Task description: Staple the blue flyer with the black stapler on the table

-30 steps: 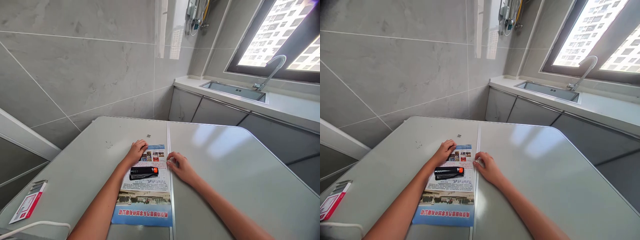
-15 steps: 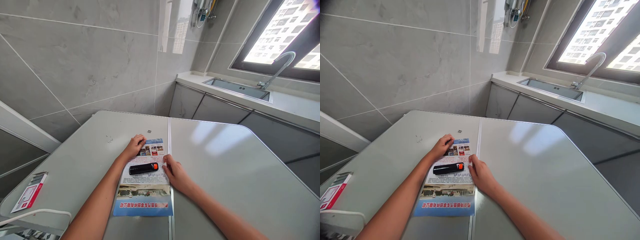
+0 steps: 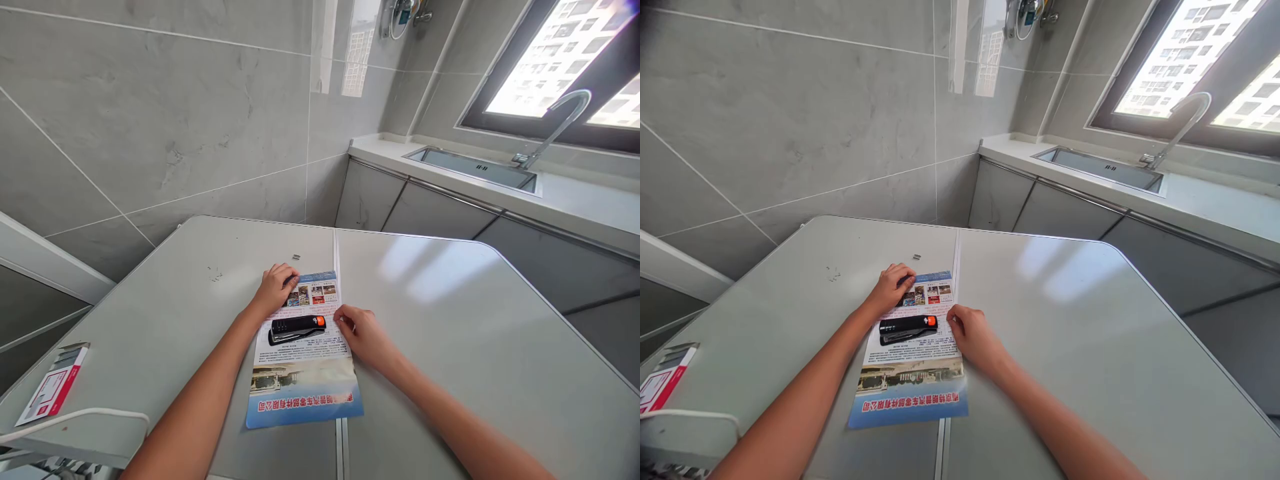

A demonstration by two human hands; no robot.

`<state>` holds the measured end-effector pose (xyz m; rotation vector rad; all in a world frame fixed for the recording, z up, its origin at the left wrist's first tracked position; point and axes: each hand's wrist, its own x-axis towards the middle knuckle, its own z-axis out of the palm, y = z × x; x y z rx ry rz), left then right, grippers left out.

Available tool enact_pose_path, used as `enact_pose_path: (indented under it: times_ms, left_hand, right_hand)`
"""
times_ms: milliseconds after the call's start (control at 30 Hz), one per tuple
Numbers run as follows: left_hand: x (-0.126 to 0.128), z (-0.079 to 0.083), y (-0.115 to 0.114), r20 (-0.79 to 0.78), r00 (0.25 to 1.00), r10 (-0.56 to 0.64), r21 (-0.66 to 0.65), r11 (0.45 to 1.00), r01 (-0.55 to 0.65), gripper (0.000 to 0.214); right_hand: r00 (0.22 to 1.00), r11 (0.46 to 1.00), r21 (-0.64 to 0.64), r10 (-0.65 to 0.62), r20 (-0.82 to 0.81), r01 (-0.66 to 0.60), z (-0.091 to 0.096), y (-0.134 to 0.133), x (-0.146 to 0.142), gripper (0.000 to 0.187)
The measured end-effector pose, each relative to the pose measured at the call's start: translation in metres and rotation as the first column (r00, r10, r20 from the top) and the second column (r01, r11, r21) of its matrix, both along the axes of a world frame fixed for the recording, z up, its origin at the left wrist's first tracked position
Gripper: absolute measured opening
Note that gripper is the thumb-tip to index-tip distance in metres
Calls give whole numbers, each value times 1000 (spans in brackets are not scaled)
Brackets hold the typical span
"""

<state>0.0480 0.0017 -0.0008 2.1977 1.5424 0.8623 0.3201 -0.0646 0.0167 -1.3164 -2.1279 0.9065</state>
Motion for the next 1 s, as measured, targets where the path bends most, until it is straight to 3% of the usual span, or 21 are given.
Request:
enact_pose_path:
  times_ms: [167,367,567,733,867,933,1000]
  left_hand:
    - [14,0,-8,-180,982,-51,86,994,67,29]
    - [19,-1,-11,-249,962,-112,137,979,149,26]
    - [21,0,-15,-229,940,-252,14,965,262,34]
    - [20,2,-17,-227,919,-322,-69,947,314,39]
    - [21,3,-18,-254,908,-333,-97,943,319,44]
    - [23,4,-18,-271,909,-317,-101,949,300,44]
    - [24,5,-19,-283,909,-306,-98,952,290,43]
  right_hand:
    - [991,1000,13,-22,131,21,4,4,17,16]
    - [977,999,-6,-42,208,44,6,8,30,17]
    - [967,986,-118,-86,240,117,14,10,39,20]
    - [952,984,-129,-80,296,123,27,15,48,21]
    - [967,998,23,-57,247,52,38,15,51,16]
    - [992,990,127,43,121,-58,40,10,47,13]
    - [983,961,210,173,52,-181,36,3,38,29]
